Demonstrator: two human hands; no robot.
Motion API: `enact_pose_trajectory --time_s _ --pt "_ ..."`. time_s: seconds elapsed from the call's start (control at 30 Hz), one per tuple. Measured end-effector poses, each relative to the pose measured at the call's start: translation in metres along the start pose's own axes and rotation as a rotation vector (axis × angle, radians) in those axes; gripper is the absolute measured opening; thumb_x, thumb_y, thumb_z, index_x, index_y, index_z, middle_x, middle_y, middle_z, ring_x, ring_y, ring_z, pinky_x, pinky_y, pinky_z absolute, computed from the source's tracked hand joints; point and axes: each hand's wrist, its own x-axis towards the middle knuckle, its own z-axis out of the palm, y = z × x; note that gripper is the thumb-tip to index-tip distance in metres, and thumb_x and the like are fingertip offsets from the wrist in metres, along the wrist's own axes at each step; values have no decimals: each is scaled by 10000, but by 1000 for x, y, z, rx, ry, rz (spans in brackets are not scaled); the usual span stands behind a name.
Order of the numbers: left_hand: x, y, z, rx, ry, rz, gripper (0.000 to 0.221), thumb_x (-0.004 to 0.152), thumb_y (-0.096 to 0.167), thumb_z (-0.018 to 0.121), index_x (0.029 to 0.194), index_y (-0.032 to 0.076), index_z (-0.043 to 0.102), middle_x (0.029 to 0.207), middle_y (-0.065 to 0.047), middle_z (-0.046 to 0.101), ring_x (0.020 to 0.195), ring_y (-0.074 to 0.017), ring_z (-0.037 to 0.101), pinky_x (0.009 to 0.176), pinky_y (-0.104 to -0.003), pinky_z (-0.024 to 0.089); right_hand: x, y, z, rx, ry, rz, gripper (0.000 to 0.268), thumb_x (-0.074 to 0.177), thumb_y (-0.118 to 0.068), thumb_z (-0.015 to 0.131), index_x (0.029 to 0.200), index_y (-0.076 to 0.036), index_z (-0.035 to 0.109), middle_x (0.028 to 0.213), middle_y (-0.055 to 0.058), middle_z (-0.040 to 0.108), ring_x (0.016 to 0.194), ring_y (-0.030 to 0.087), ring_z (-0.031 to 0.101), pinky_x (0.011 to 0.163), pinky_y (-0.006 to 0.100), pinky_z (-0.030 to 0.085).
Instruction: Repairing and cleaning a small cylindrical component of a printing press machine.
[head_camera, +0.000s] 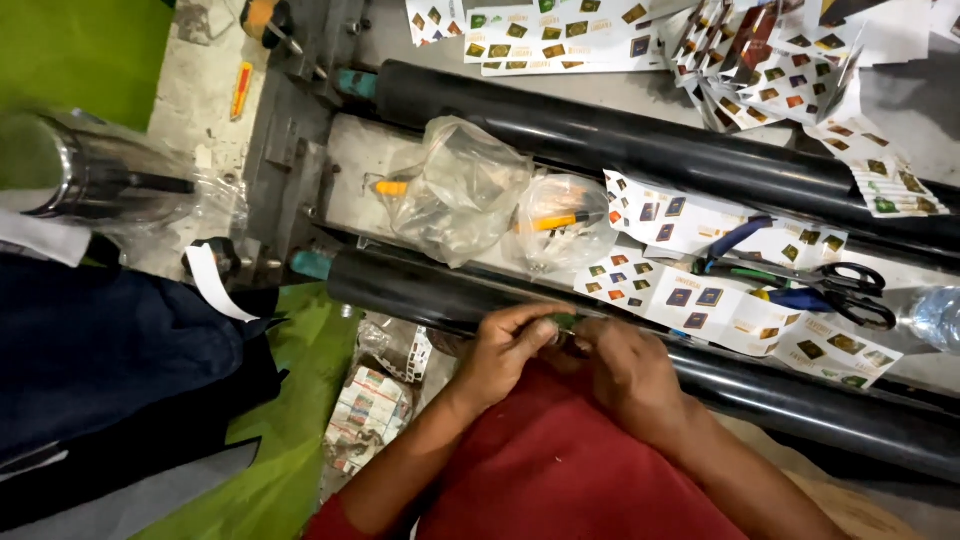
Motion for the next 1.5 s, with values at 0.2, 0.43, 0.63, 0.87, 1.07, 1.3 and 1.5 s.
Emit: enact_pose_trajectory --time_s 0.2,0.43,0.63,0.87,1.07,1.3,1.5 --pt "4 3 -11 -283 -71 -271 263 1054 136 609 1238 -43 665 952 -127 706 766 -222 712 741 -343 572 9 21 -16 111 -215 -57 281 805 -15 732 1054 -43 604 791 124 653 690 295 680 561 384 524" --pt "47 25 -30 198 17 -288 335 1117 322 536 1022 19 642 888 -123 623 762 -230 603 669 -401 536 42 66 -33 -13 -79 411 99 984 -27 616 1082 -17 624 943 173 693 832 325 731 673 396 560" --pt "109 34 -34 1201 -139 -164 450 870 236 595 1310 161 658 843 -183 725 783 -405 691 717 -540 524 76 87 4 -16 -444 348 280 981 -81 573 1249 -10 531 1102 268 666 957 476 642 760 504 524" --pt "111 -2 -57 1303 -242 22 256 849 164 629 1079 134 736 878 -146 724 849 -379 693 735 -510 536 77 92 5 -114 -803 341 313 938 -75 537 1250 -65 552 1207 242 642 1107 432 620 922 488 500" --pt "109 -3 -57 1286 -217 218 179 825 103 628 948 137 753 864 -126 670 902 -352 666 779 -479 531 72 103 5 -130 -748 146 454 814 -46 571 1268 -44 574 1153 207 684 1075 408 653 916 478 515" --pt "111 3 -54 1308 -276 287 170 820 107 617 916 128 756 915 -90 651 988 -319 634 832 -461 524 65 111 22 19 -453 549 236 964 -84 624 1199 -59 627 973 167 747 856 322 747 722 453 581" --pt "112 1 -57 1257 -268 284 206 814 97 610 942 118 770 938 -100 651 1008 -318 626 878 -459 510 73 113 38 -408 -487 192 395 811 -25 621 1204 -59 649 1158 177 702 783 350 717 618 461 558"
